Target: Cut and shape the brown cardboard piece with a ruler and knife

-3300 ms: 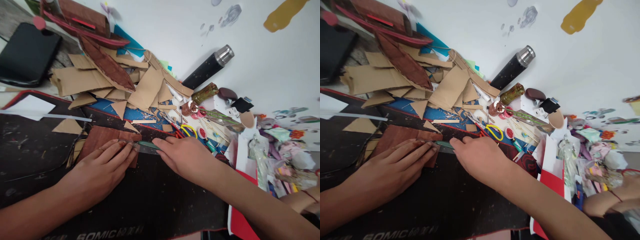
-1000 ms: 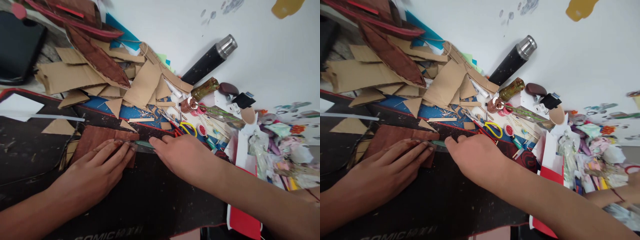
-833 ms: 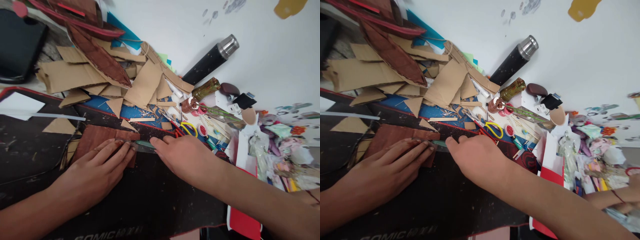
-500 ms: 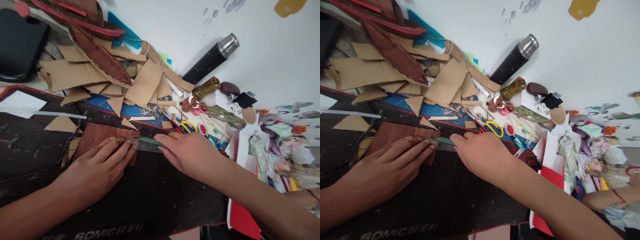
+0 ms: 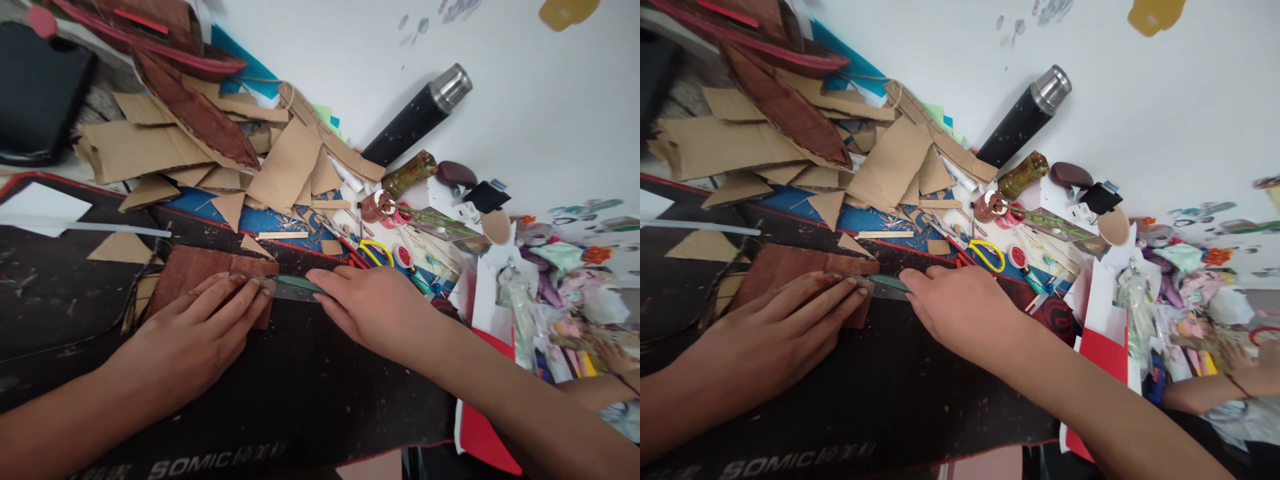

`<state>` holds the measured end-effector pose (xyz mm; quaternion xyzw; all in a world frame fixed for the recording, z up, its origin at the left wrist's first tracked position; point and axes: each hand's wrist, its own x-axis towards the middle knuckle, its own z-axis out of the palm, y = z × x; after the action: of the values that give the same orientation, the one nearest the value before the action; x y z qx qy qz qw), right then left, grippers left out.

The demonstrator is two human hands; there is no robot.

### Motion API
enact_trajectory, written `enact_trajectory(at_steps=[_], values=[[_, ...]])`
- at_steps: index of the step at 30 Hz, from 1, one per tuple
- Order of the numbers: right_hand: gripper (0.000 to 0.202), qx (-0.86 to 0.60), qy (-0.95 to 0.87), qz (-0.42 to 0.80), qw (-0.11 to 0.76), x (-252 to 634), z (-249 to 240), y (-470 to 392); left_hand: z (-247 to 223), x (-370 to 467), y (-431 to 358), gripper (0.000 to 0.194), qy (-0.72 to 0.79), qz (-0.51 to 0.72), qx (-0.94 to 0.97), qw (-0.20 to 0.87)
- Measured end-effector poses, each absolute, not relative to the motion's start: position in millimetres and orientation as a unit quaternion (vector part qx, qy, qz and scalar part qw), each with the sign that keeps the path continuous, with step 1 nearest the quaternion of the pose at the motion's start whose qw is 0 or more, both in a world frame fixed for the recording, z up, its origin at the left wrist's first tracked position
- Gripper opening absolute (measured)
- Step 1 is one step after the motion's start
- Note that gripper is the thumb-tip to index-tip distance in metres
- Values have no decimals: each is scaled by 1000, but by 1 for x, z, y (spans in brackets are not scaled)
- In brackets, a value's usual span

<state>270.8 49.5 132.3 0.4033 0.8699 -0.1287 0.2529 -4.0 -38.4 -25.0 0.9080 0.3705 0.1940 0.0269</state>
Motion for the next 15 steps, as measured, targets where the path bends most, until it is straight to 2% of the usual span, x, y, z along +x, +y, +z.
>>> enact_trajectory(at_steps=[15], values=[[30, 403, 865, -131, 270, 265, 133, 53, -23, -3, -36, 57, 361, 181, 915, 9]])
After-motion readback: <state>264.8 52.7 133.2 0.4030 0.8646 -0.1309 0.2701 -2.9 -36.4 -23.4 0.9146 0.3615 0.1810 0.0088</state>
